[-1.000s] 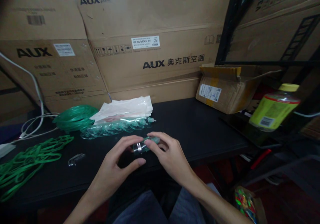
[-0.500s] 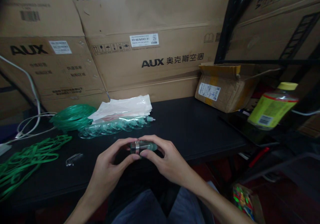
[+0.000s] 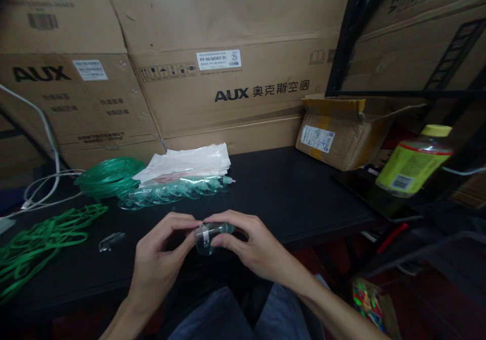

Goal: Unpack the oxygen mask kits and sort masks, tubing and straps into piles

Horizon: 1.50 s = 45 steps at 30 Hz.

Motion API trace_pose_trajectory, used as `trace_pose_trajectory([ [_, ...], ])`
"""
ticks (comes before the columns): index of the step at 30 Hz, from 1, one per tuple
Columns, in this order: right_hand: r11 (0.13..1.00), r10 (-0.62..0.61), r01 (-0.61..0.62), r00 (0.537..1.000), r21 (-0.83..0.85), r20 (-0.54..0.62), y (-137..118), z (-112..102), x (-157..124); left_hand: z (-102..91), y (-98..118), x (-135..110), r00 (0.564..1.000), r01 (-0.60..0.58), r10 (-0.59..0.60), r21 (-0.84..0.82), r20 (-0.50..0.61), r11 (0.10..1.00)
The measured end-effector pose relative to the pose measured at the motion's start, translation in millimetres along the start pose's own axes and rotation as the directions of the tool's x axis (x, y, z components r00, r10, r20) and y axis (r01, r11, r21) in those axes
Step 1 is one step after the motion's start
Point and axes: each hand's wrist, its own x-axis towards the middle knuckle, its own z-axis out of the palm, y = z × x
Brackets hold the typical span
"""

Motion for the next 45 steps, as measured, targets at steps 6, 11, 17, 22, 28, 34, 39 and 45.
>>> trace_pose_trajectory([
  [6,0.999,0.001,-0.001,1.000,0.037,-0.008,4.4,0.6,-0.7,1.7,0.1,-2.3,1.000,-0.031,0.031,-0.006,0.006,1.000],
  [11,0.999,-0.021,0.021,1.000,0.032,-0.009,7.6,1.2,-1.1,0.6,2.7,-3.7,0.997,-0.070,0.070,0.003,0.020,0.998],
  [17,0.999,-0.041,0.039,0.998,-0.036,-0.045,8.0,3.2,-0.8,0.7,2.2,-1.0,0.993,0.094,-0.093,-0.012,0.074,0.996],
  [22,0.989,-0.042,0.019,0.987,-0.144,-0.158,9.4,7.0,-2.5,1.1,-0.1,0.1,0.932,0.361,-0.353,-0.130,0.077,0.924],
  [28,0.957,-0.166,0.107,0.964,-0.269,-0.206,12.7,10.1,-2.6,-0.3,2.4,2.0,0.903,0.404,-0.368,-0.149,0.221,0.902],
  [34,0.963,-0.147,0.094,0.969,-0.254,-0.200,10.3,8.5,-3.0,-1.6,2.9,4.2,0.917,0.373,-0.339,-0.150,0.212,0.916],
  [39,0.973,-0.030,-0.009,0.985,-0.229,-0.169,3.6,6.4,-2.8,-1.5,1.1,4.4,0.940,0.323,-0.302,-0.130,0.162,0.937],
  [45,0.974,-0.002,-0.042,0.981,-0.221,-0.194,3.9,5.7,-1.5,-0.7,-0.1,5.2,0.939,0.317,-0.294,-0.112,0.180,0.942],
])
